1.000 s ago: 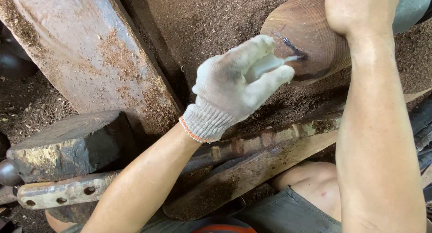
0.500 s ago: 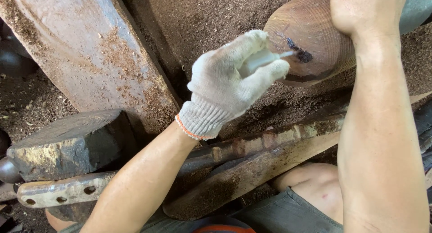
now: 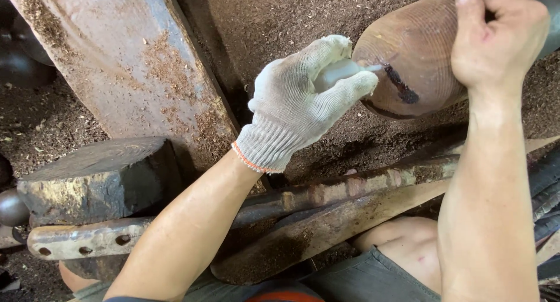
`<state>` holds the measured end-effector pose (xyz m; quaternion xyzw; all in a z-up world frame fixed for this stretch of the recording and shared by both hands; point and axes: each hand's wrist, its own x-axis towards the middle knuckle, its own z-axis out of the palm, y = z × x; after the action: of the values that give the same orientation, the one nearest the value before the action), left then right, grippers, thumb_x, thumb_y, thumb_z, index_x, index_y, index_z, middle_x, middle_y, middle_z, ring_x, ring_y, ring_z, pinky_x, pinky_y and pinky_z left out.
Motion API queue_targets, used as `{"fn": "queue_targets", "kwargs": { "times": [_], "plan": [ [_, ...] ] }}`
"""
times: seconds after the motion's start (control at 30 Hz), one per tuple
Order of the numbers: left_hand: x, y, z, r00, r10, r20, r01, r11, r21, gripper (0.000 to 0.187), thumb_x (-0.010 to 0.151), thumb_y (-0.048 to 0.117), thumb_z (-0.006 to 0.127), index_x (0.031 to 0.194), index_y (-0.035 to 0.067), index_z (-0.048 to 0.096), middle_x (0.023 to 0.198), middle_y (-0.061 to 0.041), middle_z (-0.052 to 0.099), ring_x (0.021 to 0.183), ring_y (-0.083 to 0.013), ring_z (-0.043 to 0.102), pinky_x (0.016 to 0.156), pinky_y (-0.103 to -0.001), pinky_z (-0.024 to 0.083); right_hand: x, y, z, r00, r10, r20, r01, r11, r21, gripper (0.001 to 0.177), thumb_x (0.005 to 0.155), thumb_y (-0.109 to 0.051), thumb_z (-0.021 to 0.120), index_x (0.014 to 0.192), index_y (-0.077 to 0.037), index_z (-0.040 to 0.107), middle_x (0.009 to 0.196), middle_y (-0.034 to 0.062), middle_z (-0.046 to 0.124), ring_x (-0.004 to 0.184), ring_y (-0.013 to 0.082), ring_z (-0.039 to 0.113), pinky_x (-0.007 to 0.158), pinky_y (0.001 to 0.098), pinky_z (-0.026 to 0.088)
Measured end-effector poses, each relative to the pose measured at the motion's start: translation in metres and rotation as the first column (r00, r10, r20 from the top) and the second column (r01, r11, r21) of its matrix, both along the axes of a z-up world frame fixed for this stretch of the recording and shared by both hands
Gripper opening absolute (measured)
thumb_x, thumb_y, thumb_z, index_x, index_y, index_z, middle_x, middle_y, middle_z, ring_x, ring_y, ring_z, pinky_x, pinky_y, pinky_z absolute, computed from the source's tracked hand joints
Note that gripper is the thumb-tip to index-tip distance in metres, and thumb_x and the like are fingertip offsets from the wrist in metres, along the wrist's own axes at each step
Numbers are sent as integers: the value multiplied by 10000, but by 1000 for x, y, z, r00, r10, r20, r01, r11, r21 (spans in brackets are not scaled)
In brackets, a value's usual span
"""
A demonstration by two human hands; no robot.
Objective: Applying glue to a wooden vessel on a lathe and smoothing it.
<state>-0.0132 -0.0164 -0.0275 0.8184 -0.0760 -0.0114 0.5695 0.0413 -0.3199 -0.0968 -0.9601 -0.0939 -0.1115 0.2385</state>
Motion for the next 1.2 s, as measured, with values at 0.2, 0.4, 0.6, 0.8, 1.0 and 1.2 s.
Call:
{"fn": "queue_targets", "kwargs": {
  "times": [0.2, 0.4, 0.6, 0.8, 1.0, 1.2],
  "plan": [
    [-2, -5, 9, 982, -66, -175, 61, 997, -37, 558, 900, 362, 813, 1295, -4, 664, 1099, -75, 809, 999, -106, 805, 875, -228, 639, -7, -3, -2, 941, 233, 246, -283, 940, 191, 278, 1127, -1, 512, 1183, 96, 766, 1118, 186, 753, 1053, 279, 727, 935, 368, 563],
    [-1, -3, 1, 977, -37, -212, 19, 996, -88, 624, 867, 356, 833, 1313, -37, 647, 1098, -90, 813, 1025, -117, 804, 906, -240, 647, -6, -10, -11, 940, 228, 255, -285, 934, 215, 278, 1169, -10, 492, 1183, 108, 743, 1201, 221, 736, 1182, 320, 700, 1073, 429, 556],
    [5, -2, 0, 969, 21, -248, -39, 997, -69, 673, 845, 390, 849, 1336, -18, 636, 1093, -72, 818, 1014, -105, 806, 892, -237, 627, -7, -12, -14, 947, 221, 234, -277, 930, 243, 298, 1172, -26, 471, 1190, 126, 727, 1262, 232, 714, 1177, 315, 687, 1073, 411, 563],
    [-2, -7, 5, 983, -16, -183, 9, 999, -36, 599, 860, 400, 835, 1288, 13, 676, 1070, -55, 825, 1005, -95, 810, 883, -231, 653, -7, -10, -11, 955, 186, 230, -247, 930, 271, 261, 1174, -1, 495, 1164, 135, 718, 1277, 239, 709, 1172, 306, 682, 1041, 400, 558],
    [-5, -7, -1, 1000, 3, 31, -4, 999, 53, 578, 898, 401, 857, 1309, 35, 679, 1125, -90, 798, 1013, -126, 798, 908, -259, 644, -10, -1, -5, 962, 163, 218, -229, 918, 323, 238, 1166, 13, 496, 1194, 144, 693, 1283, 234, 699, 1180, 290, 674, 1055, 382, 543],
    [-5, -2, 6, 1000, 18, -20, -18, 999, 34, 546, 883, 411, 840, 1263, 45, 701, 1049, -57, 817, 956, -111, 817, 885, -246, 651, -10, -13, -15, 977, 114, 179, -173, 918, 356, 232, 1181, -23, 516, 1227, 96, 709, 1256, 189, 711, 1134, 262, 677, 1016, 367, 547]
  ]
}}
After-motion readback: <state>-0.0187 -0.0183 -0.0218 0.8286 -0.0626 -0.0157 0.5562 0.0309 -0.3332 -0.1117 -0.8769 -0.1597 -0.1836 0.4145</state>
